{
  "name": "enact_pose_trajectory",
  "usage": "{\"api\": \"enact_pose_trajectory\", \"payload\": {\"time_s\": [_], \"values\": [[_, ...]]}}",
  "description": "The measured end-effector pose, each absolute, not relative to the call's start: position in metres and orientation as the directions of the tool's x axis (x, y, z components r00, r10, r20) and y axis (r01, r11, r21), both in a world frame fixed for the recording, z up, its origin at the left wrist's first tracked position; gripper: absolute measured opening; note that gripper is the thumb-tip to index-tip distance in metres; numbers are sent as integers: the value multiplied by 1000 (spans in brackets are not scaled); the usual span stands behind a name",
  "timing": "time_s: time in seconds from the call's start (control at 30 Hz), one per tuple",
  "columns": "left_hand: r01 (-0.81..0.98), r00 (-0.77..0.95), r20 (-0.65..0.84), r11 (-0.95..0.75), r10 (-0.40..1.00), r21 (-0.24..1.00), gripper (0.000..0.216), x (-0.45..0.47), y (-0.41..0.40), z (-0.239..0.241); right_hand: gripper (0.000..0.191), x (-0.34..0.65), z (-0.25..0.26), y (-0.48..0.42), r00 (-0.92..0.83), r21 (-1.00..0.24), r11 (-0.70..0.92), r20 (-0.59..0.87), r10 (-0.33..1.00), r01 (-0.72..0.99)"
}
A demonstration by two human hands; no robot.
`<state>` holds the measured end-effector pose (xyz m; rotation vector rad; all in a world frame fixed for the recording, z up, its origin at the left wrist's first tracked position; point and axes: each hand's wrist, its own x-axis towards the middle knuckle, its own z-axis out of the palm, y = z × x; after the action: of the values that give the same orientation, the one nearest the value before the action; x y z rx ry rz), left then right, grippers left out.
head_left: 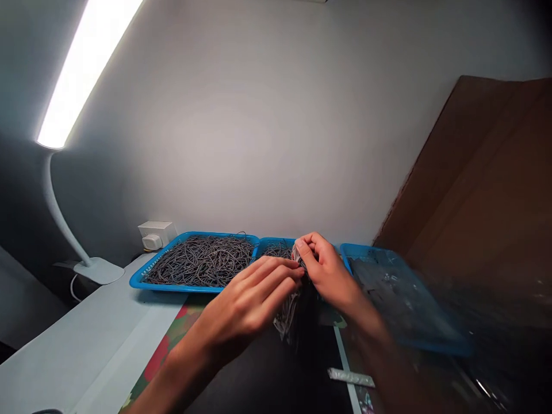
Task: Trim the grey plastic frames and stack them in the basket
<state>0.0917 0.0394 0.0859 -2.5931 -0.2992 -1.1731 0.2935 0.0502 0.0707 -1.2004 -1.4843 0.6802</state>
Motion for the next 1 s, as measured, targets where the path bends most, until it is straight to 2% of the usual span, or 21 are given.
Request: {"api": "enact_pose_trajectory", "payload": {"time_s": [0.13,0.27,0.57,0.63,0.67,0.77,0.83,0.9,1.0], "values": [[346,663,747,-905,50,-247,29,105,25,81,43,303,62,65,83,-915,284,319,944,285],[349,660,751,-898,32,-268,37,114,16,82,49,315,55,76,118,-951,227,256,960,212],[289,671,739,-937,53,-196,39,120,-1,72,49,335,46,94,247,-982,185,185,951,24],[275,647,753,-958,119,-85,34,118,13,69,54,336,52,90,218,-979,201,191,957,-27],[273,616,765,-962,188,17,30,117,22,67,57,335,56,86,191,-976,212,199,961,-50],[210,364,796,-875,484,436,17,114,50,66,61,325,70,70,89,-965,245,236,968,-97],[89,203,705,-730,680,678,11,114,62,67,59,316,77,60,34,-958,266,263,964,-105],[-19,126,603,-606,788,795,9,113,67,69,54,308,81,53,8,-952,290,291,957,-99],[-69,110,553,-549,826,833,7,110,68,71,46,300,85,46,-16,-945,316,319,948,-82]]}}
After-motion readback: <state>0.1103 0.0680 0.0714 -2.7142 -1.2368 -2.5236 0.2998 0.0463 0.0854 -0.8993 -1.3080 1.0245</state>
